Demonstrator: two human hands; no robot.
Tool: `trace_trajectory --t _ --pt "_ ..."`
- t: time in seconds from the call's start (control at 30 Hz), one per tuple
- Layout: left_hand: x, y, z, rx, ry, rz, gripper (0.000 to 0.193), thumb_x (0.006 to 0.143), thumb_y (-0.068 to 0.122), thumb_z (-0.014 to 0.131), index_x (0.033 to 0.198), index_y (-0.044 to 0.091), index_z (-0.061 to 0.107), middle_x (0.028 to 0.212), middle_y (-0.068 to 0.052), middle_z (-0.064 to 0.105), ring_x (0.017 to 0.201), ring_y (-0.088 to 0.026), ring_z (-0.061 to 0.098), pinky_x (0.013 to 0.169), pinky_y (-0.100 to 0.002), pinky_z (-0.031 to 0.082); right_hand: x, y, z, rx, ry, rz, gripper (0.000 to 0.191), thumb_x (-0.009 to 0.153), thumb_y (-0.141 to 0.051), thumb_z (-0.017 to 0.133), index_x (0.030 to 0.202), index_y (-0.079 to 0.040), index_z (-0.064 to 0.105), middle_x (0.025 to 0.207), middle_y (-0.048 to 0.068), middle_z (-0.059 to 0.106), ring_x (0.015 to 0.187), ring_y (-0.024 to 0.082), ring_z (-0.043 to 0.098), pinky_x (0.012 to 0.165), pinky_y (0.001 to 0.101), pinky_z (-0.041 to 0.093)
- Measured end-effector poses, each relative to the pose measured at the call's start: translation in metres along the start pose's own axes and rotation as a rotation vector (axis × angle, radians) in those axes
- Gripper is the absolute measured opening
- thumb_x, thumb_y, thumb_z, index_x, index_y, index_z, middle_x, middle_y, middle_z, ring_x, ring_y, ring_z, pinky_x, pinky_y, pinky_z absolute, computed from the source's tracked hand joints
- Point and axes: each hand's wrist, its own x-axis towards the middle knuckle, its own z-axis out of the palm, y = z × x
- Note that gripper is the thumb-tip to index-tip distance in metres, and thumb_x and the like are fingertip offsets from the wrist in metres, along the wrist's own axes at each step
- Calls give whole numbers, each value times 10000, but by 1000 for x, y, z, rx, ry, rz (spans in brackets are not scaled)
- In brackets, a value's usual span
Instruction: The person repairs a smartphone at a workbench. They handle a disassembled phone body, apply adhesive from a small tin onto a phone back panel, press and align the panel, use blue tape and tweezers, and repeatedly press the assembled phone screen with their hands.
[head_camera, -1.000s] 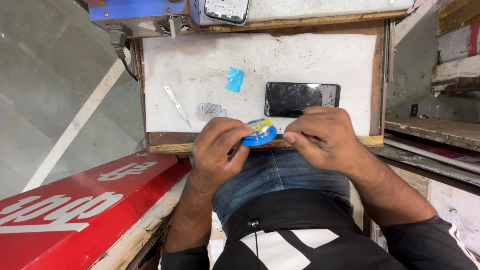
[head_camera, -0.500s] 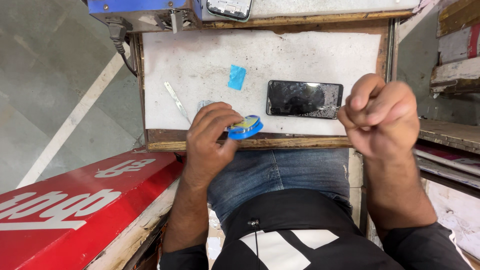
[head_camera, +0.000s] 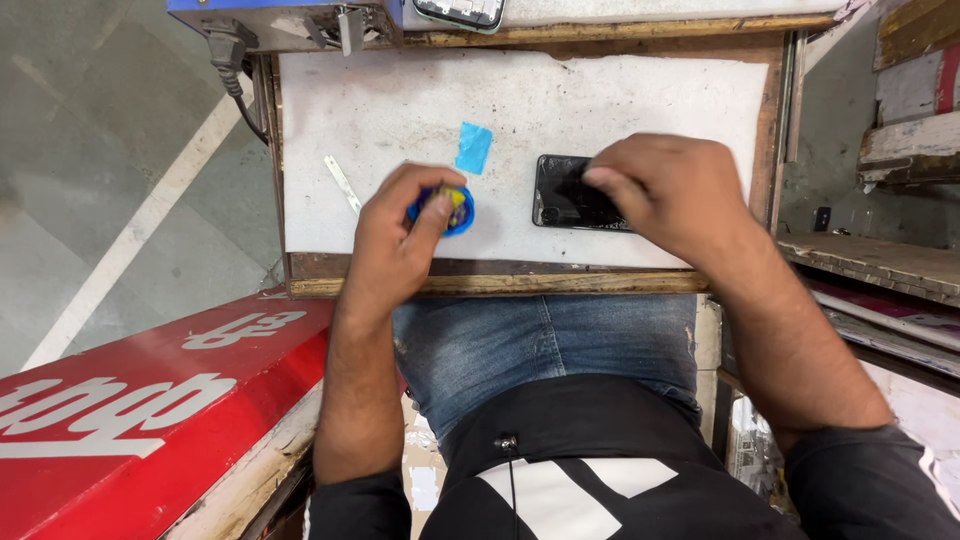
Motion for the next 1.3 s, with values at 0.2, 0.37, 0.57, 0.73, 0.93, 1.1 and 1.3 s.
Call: trace_trajectory --t 0.2,0.37,0.57,0.73,0.93,1.1,1.3 --pt "29 -20 13 -35 -64 -13 103 962 103 666 1016 42 603 1014 -51 551 876 -157 563 798 -325 505 33 -5 -5 153 -279 42 424 1073 -445 671 783 -136 691 657 -16 583 531 75 395 483 244 334" --pt "33 -24 38 182 -119 -29 254 918 195 749 1019 43 573 1002 -93 579 903 -191 601 815 -373 530 45 8 -1 1136 -155 172 355 1034 -405 665 835 -117 726 1039 27 731 520 8 389 439 174 325" --pt "34 -25 47 540 -74 236 411 940 131 671 1342 54 641 1217 -134 621 1105 -276 605 898 -409 566 62 15 9 20 9 -47 225 1115 -302 678 1052 -108 774 871 7 682 695 77 586 587 251 465" --pt "41 -37 57 871 -87 263 448 891 111 679 1338 82 687 1124 -90 639 1022 -245 590 802 -368 576 67 11 17 -732 -76 -196 186 1038 -288 754 1053 -111 810 895 38 705 741 178 693 660 323 577" --pt "50 -47 60 870 -104 236 402 877 123 720 1277 103 739 1010 -61 628 930 -210 571 712 -348 561 74 18 11 -783 -81 -198 184 1031 -293 773 1034 -114 814 903 29 718 730 173 703 629 308 578" --pt "56 -50 60 889 -71 235 386 885 121 746 1271 114 740 1007 -52 622 924 -199 568 717 -325 562 78 25 10 -766 -55 -204 173 1036 -290 783 1030 -120 815 930 26 733 763 159 718 649 291 585" --pt "59 -51 61 893 -50 222 380 882 127 762 1261 120 743 1000 -52 610 917 -198 566 711 -319 560 81 29 11 -778 -49 -206 177 1042 -293 789 1033 -118 818 933 21 738 764 153 720 642 281 586"
